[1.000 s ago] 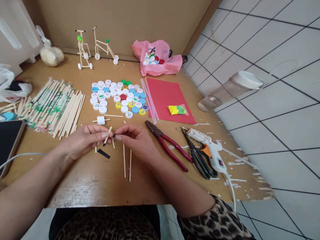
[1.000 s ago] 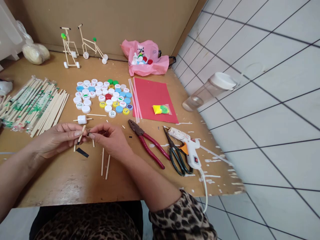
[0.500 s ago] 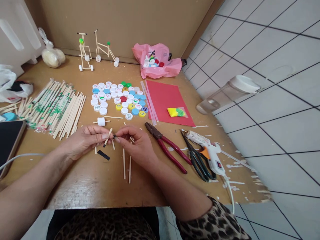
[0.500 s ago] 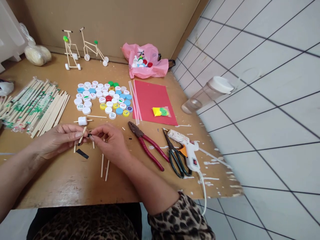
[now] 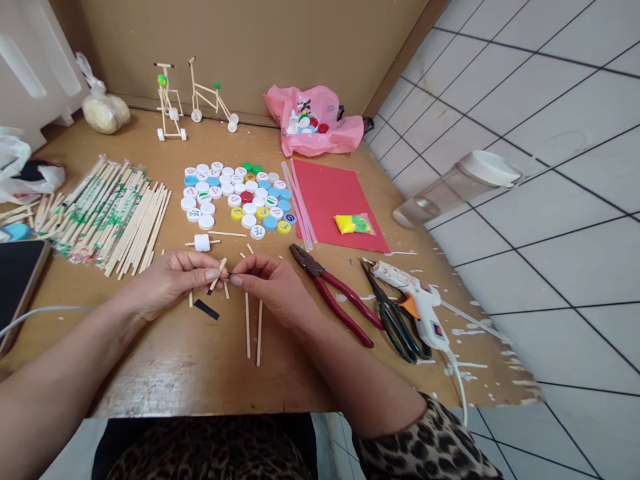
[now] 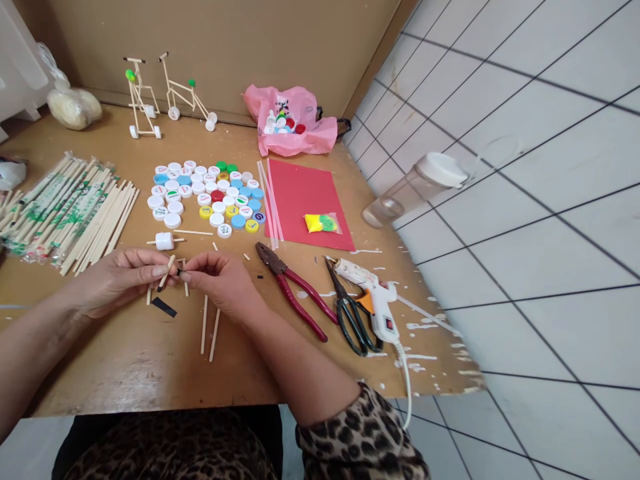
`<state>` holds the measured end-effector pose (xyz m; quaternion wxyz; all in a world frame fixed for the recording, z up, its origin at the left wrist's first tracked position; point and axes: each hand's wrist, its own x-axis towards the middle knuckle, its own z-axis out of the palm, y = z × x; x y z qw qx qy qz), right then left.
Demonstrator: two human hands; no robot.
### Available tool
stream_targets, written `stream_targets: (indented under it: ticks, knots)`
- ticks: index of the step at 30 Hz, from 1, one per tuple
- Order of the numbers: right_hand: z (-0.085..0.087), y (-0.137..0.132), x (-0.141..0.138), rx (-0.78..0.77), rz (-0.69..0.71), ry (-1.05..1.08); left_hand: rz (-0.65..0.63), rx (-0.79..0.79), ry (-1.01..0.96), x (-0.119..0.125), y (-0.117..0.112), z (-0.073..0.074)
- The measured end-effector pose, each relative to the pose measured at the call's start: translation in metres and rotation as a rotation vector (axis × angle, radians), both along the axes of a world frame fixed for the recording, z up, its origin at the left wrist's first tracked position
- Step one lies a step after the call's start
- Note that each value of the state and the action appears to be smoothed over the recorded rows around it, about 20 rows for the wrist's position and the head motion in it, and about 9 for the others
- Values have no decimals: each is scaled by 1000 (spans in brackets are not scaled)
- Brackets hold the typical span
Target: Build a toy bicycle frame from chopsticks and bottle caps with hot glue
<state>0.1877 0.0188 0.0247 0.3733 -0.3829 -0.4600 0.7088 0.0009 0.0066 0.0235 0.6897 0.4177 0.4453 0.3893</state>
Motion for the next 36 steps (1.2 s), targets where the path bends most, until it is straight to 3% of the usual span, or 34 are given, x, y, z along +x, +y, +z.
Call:
stream_targets:
  ticks: [4,11,36]
  knots:
    - [4,1,1,-19,0,75,-20,-11,-12,1,0,3]
    - [4,0,1,0,-47,25,-113,69,104,3,0,6]
    - [-1,0,0,90,-89,-92,-87,122,240,8,-1,10]
